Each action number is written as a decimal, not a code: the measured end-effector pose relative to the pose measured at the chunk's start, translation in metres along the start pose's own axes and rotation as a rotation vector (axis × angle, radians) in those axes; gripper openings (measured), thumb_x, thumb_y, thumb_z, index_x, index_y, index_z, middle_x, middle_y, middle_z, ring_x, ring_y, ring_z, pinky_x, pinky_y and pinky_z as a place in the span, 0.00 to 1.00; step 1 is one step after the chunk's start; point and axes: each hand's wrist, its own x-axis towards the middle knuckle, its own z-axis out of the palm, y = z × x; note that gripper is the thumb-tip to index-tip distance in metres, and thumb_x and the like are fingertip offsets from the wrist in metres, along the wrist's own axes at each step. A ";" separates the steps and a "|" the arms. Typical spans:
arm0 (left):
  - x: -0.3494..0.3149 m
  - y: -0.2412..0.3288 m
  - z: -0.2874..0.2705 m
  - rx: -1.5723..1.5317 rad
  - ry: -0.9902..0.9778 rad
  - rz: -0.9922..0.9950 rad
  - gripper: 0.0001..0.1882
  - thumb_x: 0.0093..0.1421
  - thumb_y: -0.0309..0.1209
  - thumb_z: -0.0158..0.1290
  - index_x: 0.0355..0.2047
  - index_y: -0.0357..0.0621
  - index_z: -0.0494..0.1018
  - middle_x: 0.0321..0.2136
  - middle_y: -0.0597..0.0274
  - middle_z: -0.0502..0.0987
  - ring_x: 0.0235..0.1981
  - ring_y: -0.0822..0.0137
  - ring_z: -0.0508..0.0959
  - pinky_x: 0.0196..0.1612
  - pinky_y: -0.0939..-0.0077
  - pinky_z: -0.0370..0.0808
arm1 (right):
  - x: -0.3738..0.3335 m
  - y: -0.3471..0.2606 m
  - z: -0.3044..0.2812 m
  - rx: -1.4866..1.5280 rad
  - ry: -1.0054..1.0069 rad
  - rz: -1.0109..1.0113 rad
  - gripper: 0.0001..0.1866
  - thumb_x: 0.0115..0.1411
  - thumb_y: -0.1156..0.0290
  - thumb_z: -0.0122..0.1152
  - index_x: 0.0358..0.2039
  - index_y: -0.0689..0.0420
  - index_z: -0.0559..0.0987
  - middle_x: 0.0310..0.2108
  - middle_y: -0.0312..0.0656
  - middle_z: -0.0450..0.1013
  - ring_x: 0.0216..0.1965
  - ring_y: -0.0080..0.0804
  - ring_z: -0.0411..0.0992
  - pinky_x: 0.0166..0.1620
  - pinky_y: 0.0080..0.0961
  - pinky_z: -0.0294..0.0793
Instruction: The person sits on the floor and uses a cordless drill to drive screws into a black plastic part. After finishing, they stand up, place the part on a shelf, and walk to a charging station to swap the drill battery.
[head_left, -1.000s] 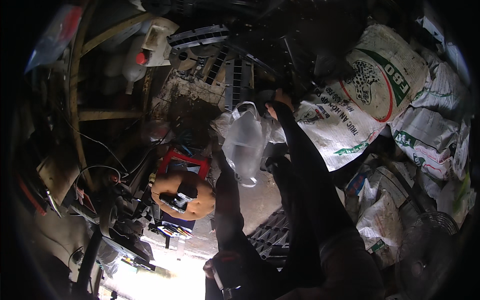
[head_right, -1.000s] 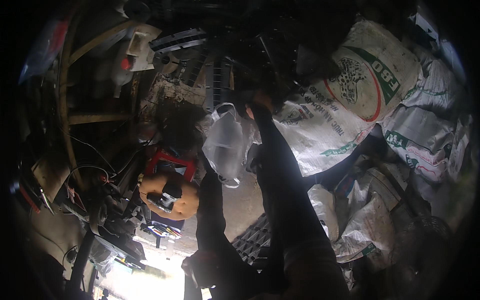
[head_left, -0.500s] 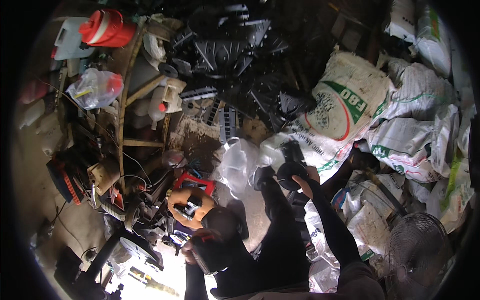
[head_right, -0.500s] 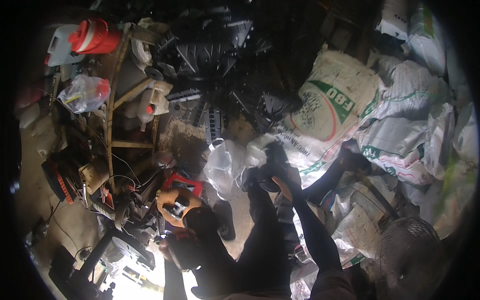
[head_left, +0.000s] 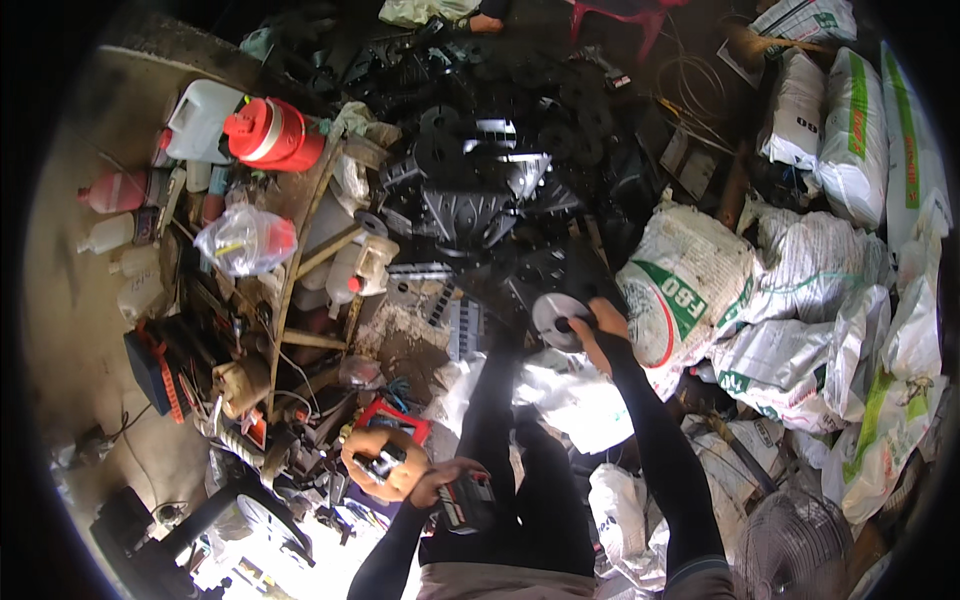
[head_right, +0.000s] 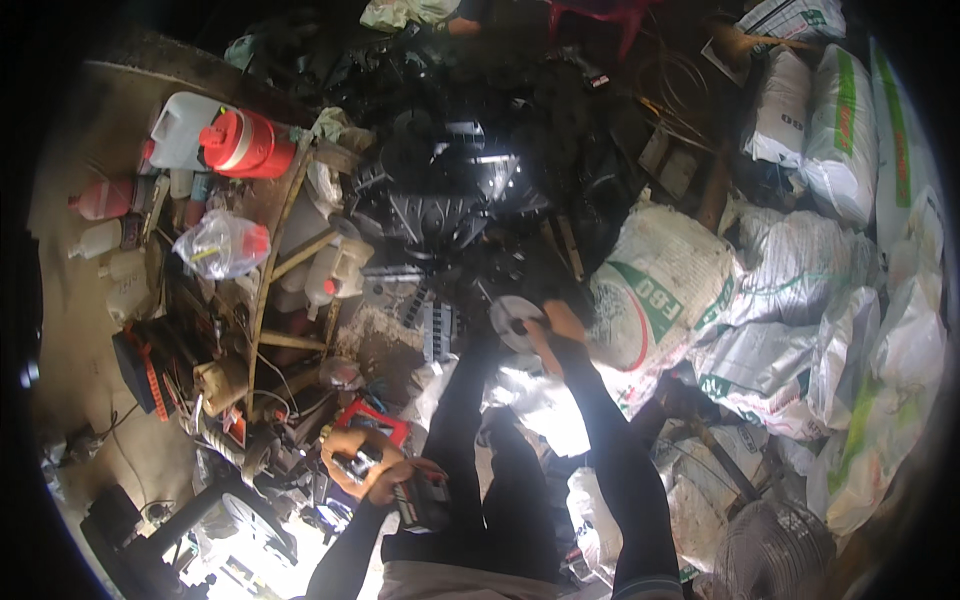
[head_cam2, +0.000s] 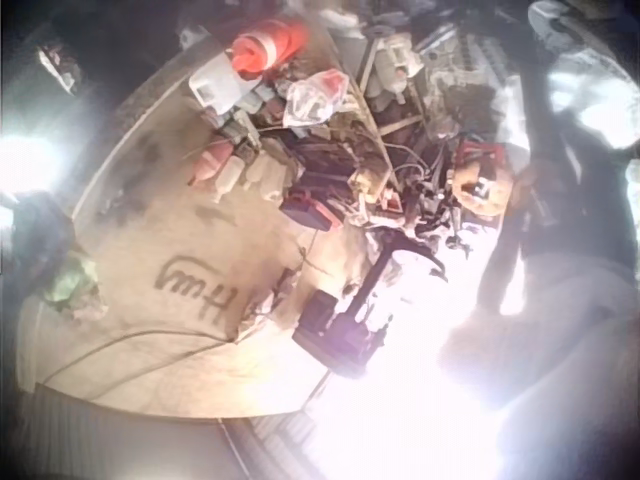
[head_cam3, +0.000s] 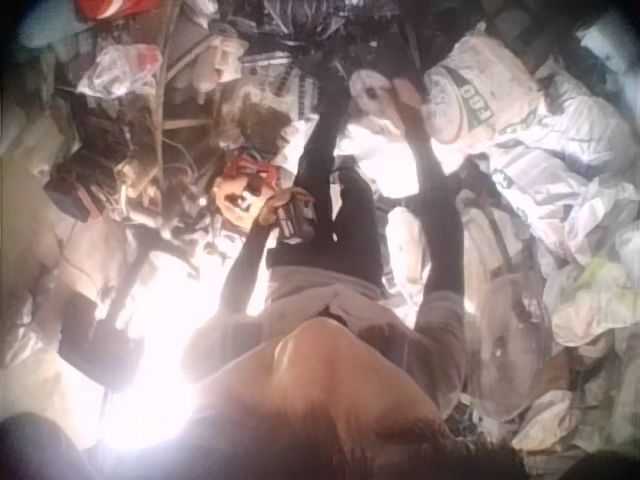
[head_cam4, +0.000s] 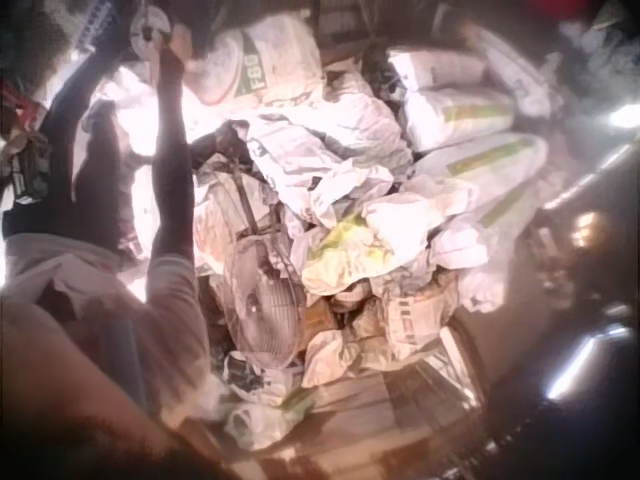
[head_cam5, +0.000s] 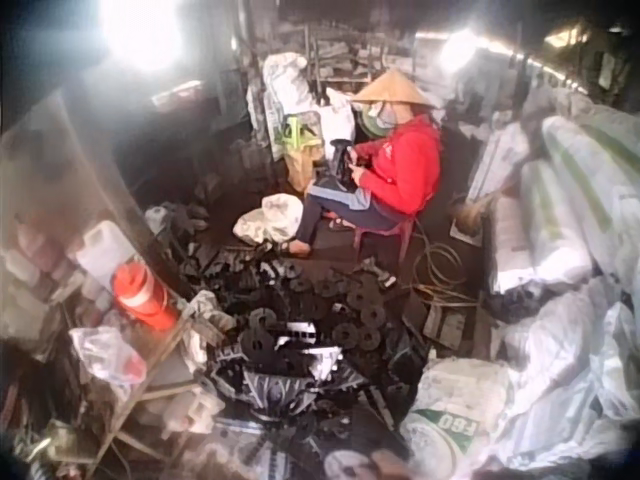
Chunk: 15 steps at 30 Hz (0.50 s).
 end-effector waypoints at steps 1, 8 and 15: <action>0.016 0.000 -0.009 0.026 0.011 -0.061 0.30 0.63 0.47 0.44 0.54 0.31 0.64 0.51 0.44 0.71 0.49 0.56 0.75 0.54 0.60 0.72 | 0.039 -0.007 0.011 -0.037 0.050 -0.147 0.15 0.53 0.67 0.64 0.36 0.63 0.72 0.31 0.54 0.69 0.35 0.53 0.70 0.38 0.39 0.69; 0.077 0.012 -0.015 -0.489 -0.012 -0.093 0.26 0.64 0.41 0.44 0.53 0.30 0.66 0.45 0.48 0.76 0.42 0.58 0.80 0.49 0.69 0.76 | 0.316 -0.061 0.115 -0.149 0.167 -0.594 0.10 0.54 0.72 0.58 0.38 0.57 0.72 0.35 0.50 0.69 0.41 0.52 0.71 0.43 0.44 0.70; 0.092 0.062 -0.009 -0.179 0.094 -0.160 0.26 0.64 0.39 0.45 0.54 0.29 0.66 0.45 0.47 0.76 0.46 0.58 0.78 0.52 0.66 0.74 | 0.452 -0.076 0.218 -0.146 0.133 -0.155 0.16 0.44 0.70 0.63 0.36 0.52 0.74 0.40 0.47 0.71 0.43 0.48 0.73 0.43 0.39 0.75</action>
